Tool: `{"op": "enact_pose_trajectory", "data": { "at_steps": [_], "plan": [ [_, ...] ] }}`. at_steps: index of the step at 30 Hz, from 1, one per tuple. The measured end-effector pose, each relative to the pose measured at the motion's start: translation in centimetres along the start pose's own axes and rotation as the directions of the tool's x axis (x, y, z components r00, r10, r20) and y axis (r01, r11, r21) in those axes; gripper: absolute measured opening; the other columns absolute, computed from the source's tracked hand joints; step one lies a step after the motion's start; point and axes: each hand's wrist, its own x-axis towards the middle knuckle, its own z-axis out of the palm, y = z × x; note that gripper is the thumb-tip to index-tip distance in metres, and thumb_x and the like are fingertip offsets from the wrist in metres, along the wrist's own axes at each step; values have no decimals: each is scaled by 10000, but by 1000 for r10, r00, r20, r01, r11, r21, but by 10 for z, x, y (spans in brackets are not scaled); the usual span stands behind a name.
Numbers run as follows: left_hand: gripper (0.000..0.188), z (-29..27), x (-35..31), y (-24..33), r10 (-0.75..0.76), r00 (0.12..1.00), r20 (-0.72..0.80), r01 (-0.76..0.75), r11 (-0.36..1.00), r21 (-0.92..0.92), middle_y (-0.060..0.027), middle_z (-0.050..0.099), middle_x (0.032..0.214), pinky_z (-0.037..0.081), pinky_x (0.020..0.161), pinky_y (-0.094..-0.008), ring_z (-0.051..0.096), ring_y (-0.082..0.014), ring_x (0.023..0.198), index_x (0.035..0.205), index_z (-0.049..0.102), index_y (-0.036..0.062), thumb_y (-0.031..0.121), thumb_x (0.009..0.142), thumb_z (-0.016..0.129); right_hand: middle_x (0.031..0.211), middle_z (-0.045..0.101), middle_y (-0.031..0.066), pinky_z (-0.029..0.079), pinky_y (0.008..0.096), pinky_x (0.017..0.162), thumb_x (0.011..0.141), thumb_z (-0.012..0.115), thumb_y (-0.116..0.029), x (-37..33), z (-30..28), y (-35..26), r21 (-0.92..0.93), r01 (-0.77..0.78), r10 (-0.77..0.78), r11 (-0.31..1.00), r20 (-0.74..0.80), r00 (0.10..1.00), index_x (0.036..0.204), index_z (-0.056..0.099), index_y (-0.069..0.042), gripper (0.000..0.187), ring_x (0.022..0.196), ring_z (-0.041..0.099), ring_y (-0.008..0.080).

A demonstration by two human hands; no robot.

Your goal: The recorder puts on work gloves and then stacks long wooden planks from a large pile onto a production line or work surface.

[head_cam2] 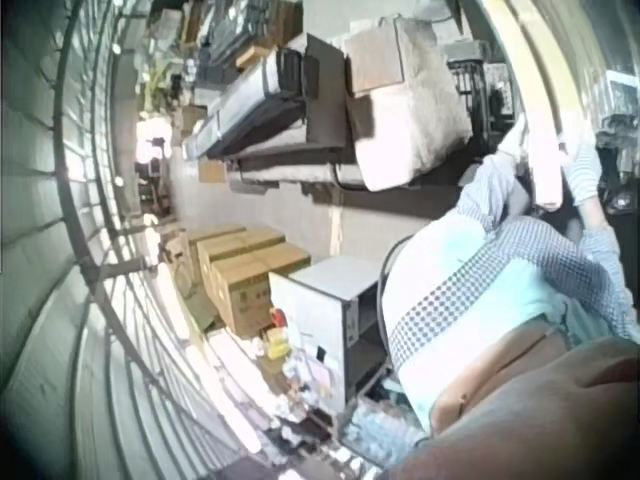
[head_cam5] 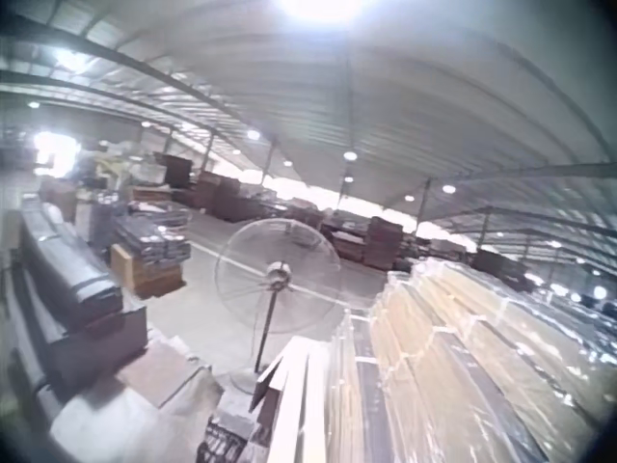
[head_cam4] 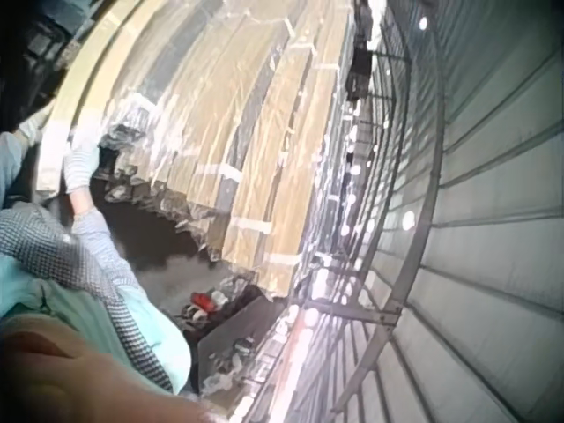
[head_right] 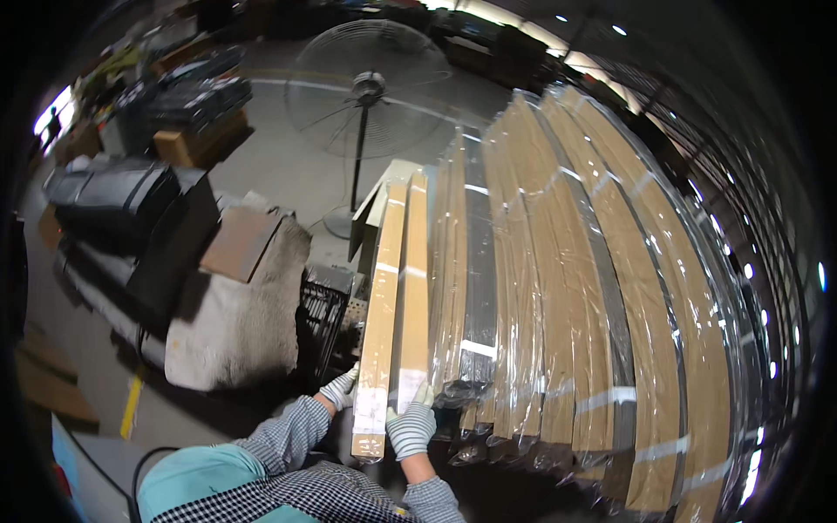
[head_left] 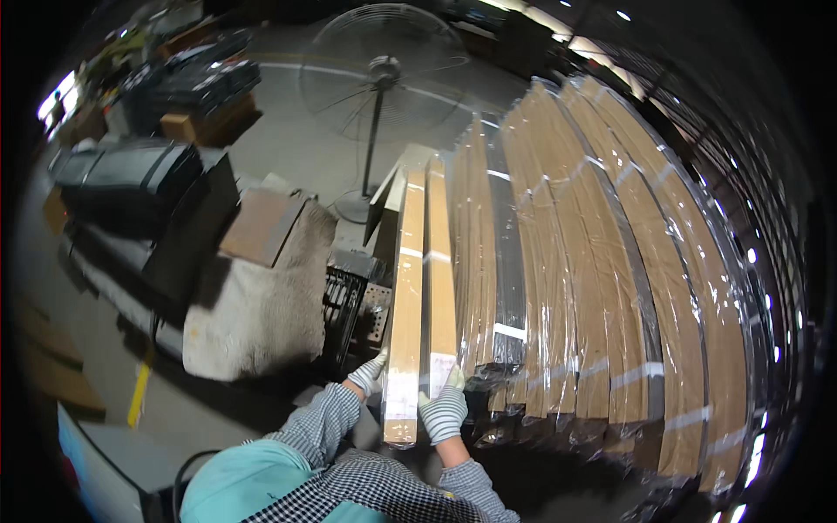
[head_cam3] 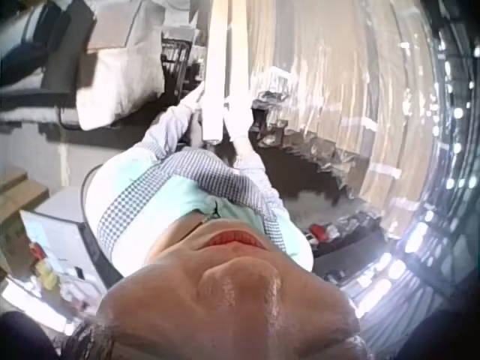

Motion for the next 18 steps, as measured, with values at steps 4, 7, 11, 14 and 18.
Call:
{"op": "enact_pose_trajectory", "data": {
  "at_steps": [4, 7, 11, 14, 18],
  "plan": [
    [674, -35, -10, -36, 103, 978, -184, -60, 972, 226, -109, 679, 1275, 510, 1011, -431, 632, -249, 1173, 1375, 589, 88, 553, 900, 697, 1492, 402, 249, 527, 477, 956, 733, 813, -402, -39, 21, 19, -105, -42, 63, 994, 205, 977, 1571, 158, 9, 1140, 1147, 605, 413],
    [752, -42, -20, -66, 278, 958, -70, -192, 803, 564, -139, 617, 1370, 415, 1095, -374, 552, -238, 1277, 1438, 514, 31, 486, 888, 751, 1443, 430, 265, 526, 475, 964, 720, 833, -444, -76, 30, 49, -128, -155, 189, 980, 321, 928, 1562, 158, 8, 1170, 1159, 603, 406],
    [916, -57, -62, -132, -105, 994, -10, 58, 468, 882, -105, 556, 1453, 467, 1038, -402, 527, -240, 1304, 1492, 444, 54, 478, 786, 844, 1396, 468, 278, 523, 478, 961, 734, 824, -456, -154, 18, 109, -127, -147, 186, 981, 398, 899, 1566, 153, 0, 1163, 1149, 603, 420],
    [980, -62, -107, -200, -391, 918, -63, 207, 337, 918, -71, 521, 1484, 478, 1009, -449, 502, -252, 1319, 1530, 407, 134, 547, 755, 843, 1319, 541, 276, 494, 481, 992, 691, 862, -408, -204, 6, 153, -249, -222, 316, 943, 455, 833, 1560, 188, 5, 1174, 1190, 572, 416],
    [641, -52, -126, -201, -256, 950, -179, 312, 733, 604, -83, 640, 1342, 508, 1003, -345, 608, -173, 1208, 1393, 562, 77, 463, 910, 733, 1322, 545, 276, 485, 475, 1007, 684, 868, -385, -221, 3, 187, -170, -139, 191, 975, 340, 921, 1558, 196, 6, 1170, 1196, 570, 408]
  ]
}}
